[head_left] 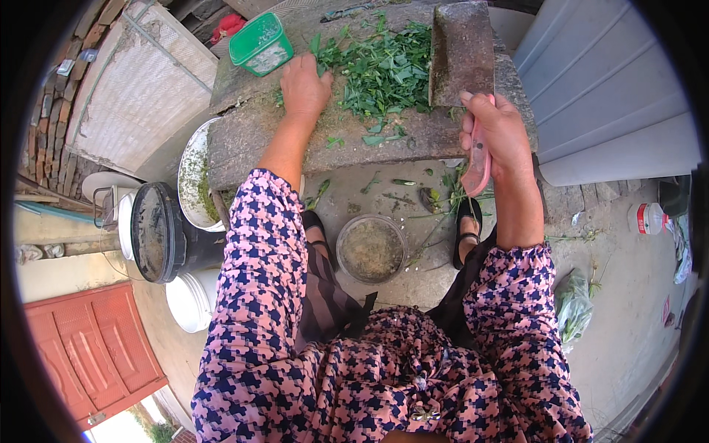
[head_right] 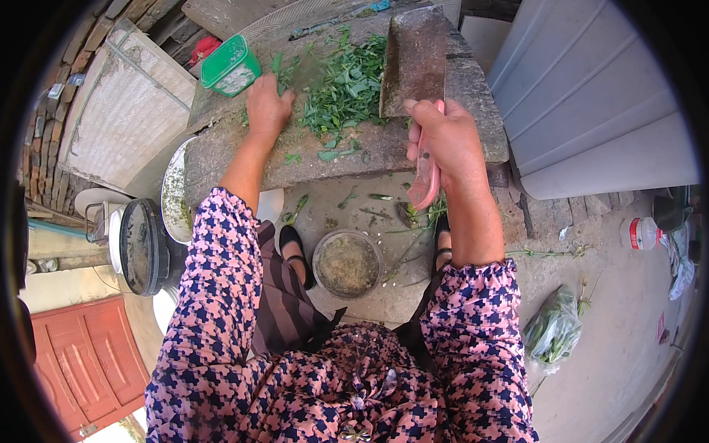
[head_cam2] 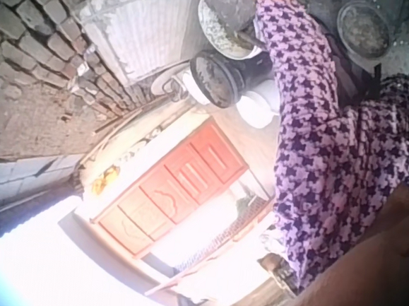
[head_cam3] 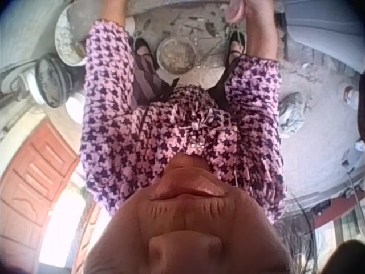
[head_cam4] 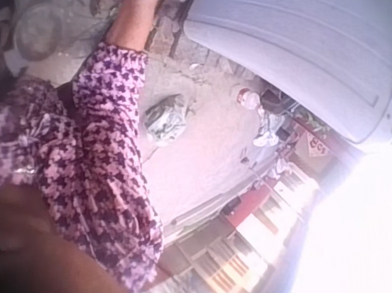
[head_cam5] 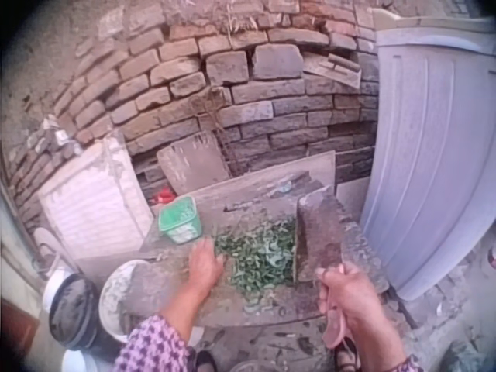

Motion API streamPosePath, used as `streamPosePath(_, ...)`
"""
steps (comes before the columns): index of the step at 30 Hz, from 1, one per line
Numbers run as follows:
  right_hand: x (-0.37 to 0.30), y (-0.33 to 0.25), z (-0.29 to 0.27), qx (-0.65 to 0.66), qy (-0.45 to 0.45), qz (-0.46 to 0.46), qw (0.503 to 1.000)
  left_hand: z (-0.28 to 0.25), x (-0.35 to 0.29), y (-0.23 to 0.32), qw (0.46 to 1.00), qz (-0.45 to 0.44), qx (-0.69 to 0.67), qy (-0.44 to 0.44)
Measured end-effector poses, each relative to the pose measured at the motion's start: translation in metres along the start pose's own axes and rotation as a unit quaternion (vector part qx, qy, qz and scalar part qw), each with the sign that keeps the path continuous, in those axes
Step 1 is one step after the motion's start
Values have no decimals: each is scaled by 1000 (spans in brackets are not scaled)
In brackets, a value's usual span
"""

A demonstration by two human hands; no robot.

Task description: The person sits on the ground and uses a large knife to chop green leafy vegetables on a wooden board. They gather the chopped pieces and place them into a metal bowl.

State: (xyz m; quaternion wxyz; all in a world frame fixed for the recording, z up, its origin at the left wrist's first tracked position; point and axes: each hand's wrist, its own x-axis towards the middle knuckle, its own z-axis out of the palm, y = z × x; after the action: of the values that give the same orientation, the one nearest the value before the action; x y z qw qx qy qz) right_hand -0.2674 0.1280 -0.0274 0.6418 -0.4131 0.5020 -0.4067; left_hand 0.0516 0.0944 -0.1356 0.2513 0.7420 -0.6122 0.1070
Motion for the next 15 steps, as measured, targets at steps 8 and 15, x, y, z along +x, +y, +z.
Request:
streamPosePath(8,4,1,-3,-7,-8,5,1000,-38,-9,0,993,-21,-93,-67)
streamPosePath(15,0,2,1,-14,-20,-2,1000,-68,-80,33,997,52,-17,-57)
